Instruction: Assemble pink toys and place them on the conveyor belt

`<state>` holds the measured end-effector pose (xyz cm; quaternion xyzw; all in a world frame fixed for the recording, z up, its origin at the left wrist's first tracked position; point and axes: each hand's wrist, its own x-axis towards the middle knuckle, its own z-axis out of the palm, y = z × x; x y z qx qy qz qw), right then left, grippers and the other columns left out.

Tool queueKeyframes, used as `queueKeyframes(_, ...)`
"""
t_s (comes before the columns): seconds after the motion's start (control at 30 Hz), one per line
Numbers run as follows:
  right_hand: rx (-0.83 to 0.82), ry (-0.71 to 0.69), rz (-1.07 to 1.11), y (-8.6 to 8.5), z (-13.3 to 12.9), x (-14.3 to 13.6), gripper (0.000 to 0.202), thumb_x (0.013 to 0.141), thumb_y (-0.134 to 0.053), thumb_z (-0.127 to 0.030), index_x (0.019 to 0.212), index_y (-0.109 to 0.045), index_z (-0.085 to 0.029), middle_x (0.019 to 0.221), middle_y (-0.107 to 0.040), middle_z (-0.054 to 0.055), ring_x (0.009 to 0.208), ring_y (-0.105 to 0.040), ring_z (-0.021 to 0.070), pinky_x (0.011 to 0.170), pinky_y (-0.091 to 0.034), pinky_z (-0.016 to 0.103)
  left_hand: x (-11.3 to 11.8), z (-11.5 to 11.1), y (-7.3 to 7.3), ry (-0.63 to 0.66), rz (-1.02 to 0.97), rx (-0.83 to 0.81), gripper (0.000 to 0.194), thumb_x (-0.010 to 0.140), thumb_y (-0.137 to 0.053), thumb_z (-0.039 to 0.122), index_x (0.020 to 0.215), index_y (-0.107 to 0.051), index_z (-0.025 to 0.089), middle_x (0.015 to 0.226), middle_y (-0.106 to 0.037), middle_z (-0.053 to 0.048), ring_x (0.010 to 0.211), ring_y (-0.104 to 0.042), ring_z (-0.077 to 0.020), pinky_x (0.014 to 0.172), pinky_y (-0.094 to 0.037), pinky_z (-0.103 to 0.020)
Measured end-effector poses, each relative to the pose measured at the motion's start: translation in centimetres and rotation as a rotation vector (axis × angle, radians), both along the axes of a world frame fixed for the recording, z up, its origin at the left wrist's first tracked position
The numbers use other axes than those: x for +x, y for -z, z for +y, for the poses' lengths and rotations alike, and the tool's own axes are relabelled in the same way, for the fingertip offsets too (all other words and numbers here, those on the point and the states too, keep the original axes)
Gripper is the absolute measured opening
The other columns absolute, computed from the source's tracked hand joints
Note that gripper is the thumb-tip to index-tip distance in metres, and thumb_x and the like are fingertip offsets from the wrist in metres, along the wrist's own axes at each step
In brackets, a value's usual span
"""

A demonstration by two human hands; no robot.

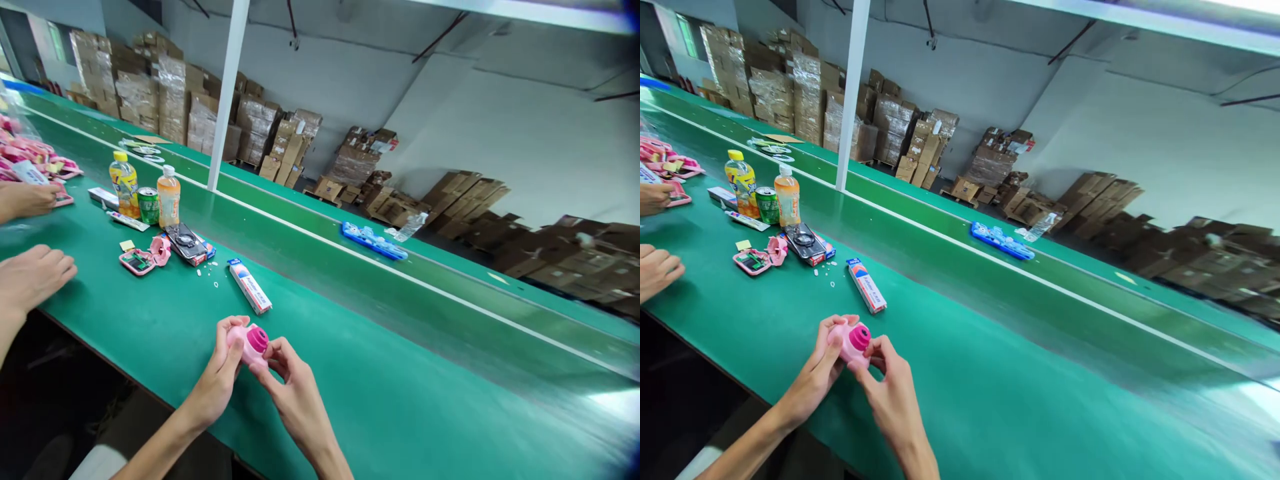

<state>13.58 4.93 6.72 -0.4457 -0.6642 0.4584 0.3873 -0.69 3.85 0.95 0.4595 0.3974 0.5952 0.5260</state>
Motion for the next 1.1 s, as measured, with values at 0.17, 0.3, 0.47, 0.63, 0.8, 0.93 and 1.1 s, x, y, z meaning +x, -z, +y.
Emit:
queueKeyframes(0.17,0.231,0.258,-0.252,0.2,10.0,5.1,0.047,0.079,-0.070,-0.060,0.103,-0.057,-0.022,0.101,-0.074,0.011,0.091,-0.072,0.0262,0.086,-0.059,0.040,-10.5,5.7,-0.5,-0.344,0.786,0.342,0.055,0.093,-0.058,0.060,0.138,-0.046,0.029,0.160,-0.032,-0.014,0.152,-0.026,-0.0351,0.122,-0.024,-0.060)
queueKeyframes(0.3,0.287,0.590,-0.426,1.0,20.1,11.2,0.067,0.067,-0.062,-0.077,0.103,-0.051,-0.021,0.101,-0.073,0.022,0.091,-0.072,0.0346,0.086,-0.055,0.047,-21.2,11.1,0.2,-0.776,1.173,0.207,0.085,0.078,-0.066,0.072,0.144,-0.048,0.022,0.155,-0.035,-0.023,0.147,-0.024,-0.0514,0.113,-0.022,-0.074)
queueKeyframes(0.47,0.310,0.693,-0.506,4.2,25.8,14.8,0.083,0.054,-0.051,-0.091,0.098,-0.051,-0.020,0.095,-0.071,0.023,0.086,-0.070,0.0372,0.083,-0.053,0.051,-25.2,14.2,1.0,-0.563,1.424,-0.044,0.079,0.083,-0.059,0.066,0.151,-0.042,0.029,0.144,-0.056,-0.016,0.136,-0.046,-0.0417,0.109,-0.032,-0.064)
queueKeyframes(0.63,0.412,0.715,-0.543,6.4,27.8,16.5,0.095,0.058,-0.049,-0.092,0.110,-0.056,-0.013,0.099,-0.069,0.024,0.096,-0.065,0.0386,0.087,-0.050,0.052,-24.2,14.3,-0.2,-0.498,1.491,-0.112,0.074,0.085,-0.058,0.061,0.147,-0.047,0.023,0.139,-0.062,-0.016,0.130,-0.053,-0.0375,0.099,-0.041,-0.051)
queueKeyframes(0.8,0.742,0.792,-0.483,5.2,25.9,14.5,0.099,0.076,-0.040,-0.088,0.121,-0.056,-0.002,0.127,-0.056,0.036,0.124,-0.050,0.0468,0.104,-0.036,0.065,-20.7,9.9,-1.8,-0.534,1.496,-0.098,0.064,0.086,-0.062,0.055,0.140,-0.053,0.021,0.133,-0.066,-0.014,0.123,-0.056,-0.0344,0.096,-0.041,-0.048)
queueKeyframes(0.93,0.646,0.361,-0.270,5.9,16.9,7.2,0.055,0.089,-0.058,-0.063,0.118,-0.061,-0.017,0.105,-0.069,0.015,0.083,-0.066,0.0253,0.081,-0.056,0.043,-12.0,4.1,-1.8,-0.513,1.425,-0.034,0.060,0.081,-0.072,0.052,0.134,-0.058,0.027,0.122,-0.070,-0.009,0.115,-0.059,-0.0323,0.096,-0.041,-0.047)
queueKeyframes(1.1,0.186,-0.114,-0.104,8.9,5.1,1.5,0.049,0.097,-0.052,-0.052,0.139,-0.056,-0.026,0.135,-0.064,0.011,0.094,-0.072,0.0206,0.076,-0.061,0.029,-0.4,0.2,-0.2,-0.385,1.242,-0.070,0.071,0.085,-0.069,0.055,0.148,-0.047,0.031,0.132,-0.065,-0.011,0.122,-0.056,-0.0354,0.105,-0.037,-0.058)
